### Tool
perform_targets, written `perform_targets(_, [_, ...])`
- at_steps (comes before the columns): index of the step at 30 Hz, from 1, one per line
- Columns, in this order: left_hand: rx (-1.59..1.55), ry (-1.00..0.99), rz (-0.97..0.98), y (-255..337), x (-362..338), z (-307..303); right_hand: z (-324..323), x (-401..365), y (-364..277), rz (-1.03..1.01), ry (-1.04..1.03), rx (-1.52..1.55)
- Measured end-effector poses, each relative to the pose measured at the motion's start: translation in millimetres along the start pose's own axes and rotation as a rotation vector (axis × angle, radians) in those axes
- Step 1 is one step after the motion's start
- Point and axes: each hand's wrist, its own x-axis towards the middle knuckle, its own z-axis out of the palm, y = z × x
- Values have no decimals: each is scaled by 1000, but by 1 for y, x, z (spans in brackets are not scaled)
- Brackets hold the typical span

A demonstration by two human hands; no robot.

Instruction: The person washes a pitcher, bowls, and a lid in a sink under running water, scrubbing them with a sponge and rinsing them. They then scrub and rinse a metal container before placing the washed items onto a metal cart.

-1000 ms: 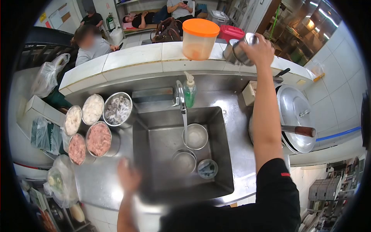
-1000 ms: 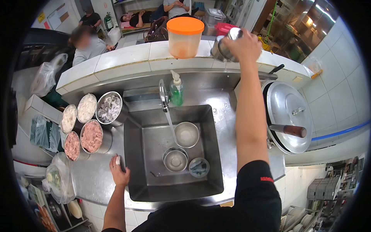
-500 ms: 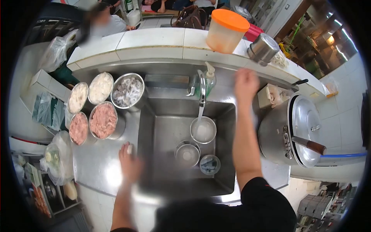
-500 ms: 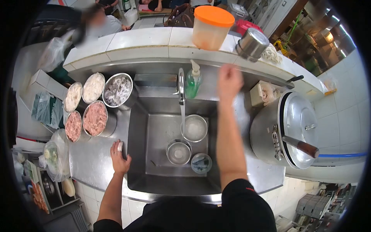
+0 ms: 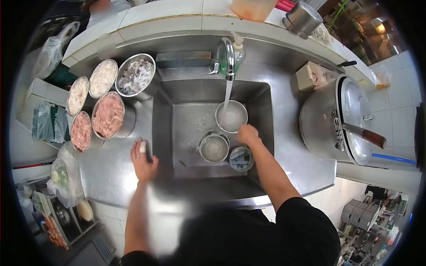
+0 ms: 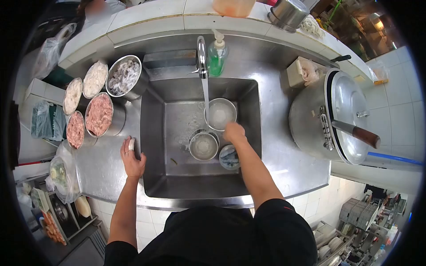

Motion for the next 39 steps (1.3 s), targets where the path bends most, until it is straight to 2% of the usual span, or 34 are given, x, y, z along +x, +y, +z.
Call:
perform_targets(1, [-31,13,-6,-1,-1,1,28,3,18,23,-96,-30])
perform_targets(3, [-53,28,-14,-3,-1,3,82,-9,40,33,-128,-34])
perform_targets(6, [-56,22,14,-6,-3,4,170,-11,57,-62,-133,-75])
perform_targets(8, [-22,4,19,-3,-1,3,216,-16,64,-128,251,-187])
perform_targets(9, [-12,14,20,-4,-2,7,223,-5,67,-138,260,-182])
perform_targets(11, [-6,29,85,-7,-6,12,231,10,72,-21,34,-134])
perform_targets(12, [67,3,72,3,-9,12,216,2,67,-22,38,-161])
perform_targets(13, [130,-29,140,17,-9,8,207,-2,67,-17,52,-145])
perform_targets(14, [42,-32,187,37,-9,2,198,-5,72,-39,24,-151])
perform_targets(19, [-282,83,373,140,41,-40,103,-64,73,26,83,-97])
perform_targets(21, [-379,351,507,174,83,-62,60,-93,65,139,144,25])
perform_targets(22, [-413,409,541,191,103,-78,51,-95,67,143,164,27])
perform_targets(24, [-492,425,548,214,129,-95,32,-95,68,147,47,14])
perform_targets(26, [-611,438,523,231,138,-101,-7,-88,55,9,180,-37])
perform_targets(28, [-676,368,461,239,127,-98,-100,-94,16,-215,733,208])
perform_targets(29, [-706,319,421,240,116,-96,-172,-118,-16,-233,795,334])
perform_targets(30, [-730,258,370,241,101,-92,-222,-112,-30,-383,1104,302])
perform_targets(31, [-752,204,321,239,87,-87,-281,-111,-47,-521,1223,338])
perform_targets(32, [-746,159,295,236,70,-80,-334,-101,-62,-570,1337,279])
perform_targets(34, [-777,51,257,222,32,-71,-427,-55,-89,-496,1402,137])
perform_targets(35, [-816,-9,244,212,15,-68,-460,-69,-106,-393,1197,156])
perform_targets(37, [-749,-110,196,185,-20,-59,-504,-52,-131,-197,961,117])
perform_targets(39, [-721,-162,159,152,-49,-45,-527,-25,-141,-100,856,28])
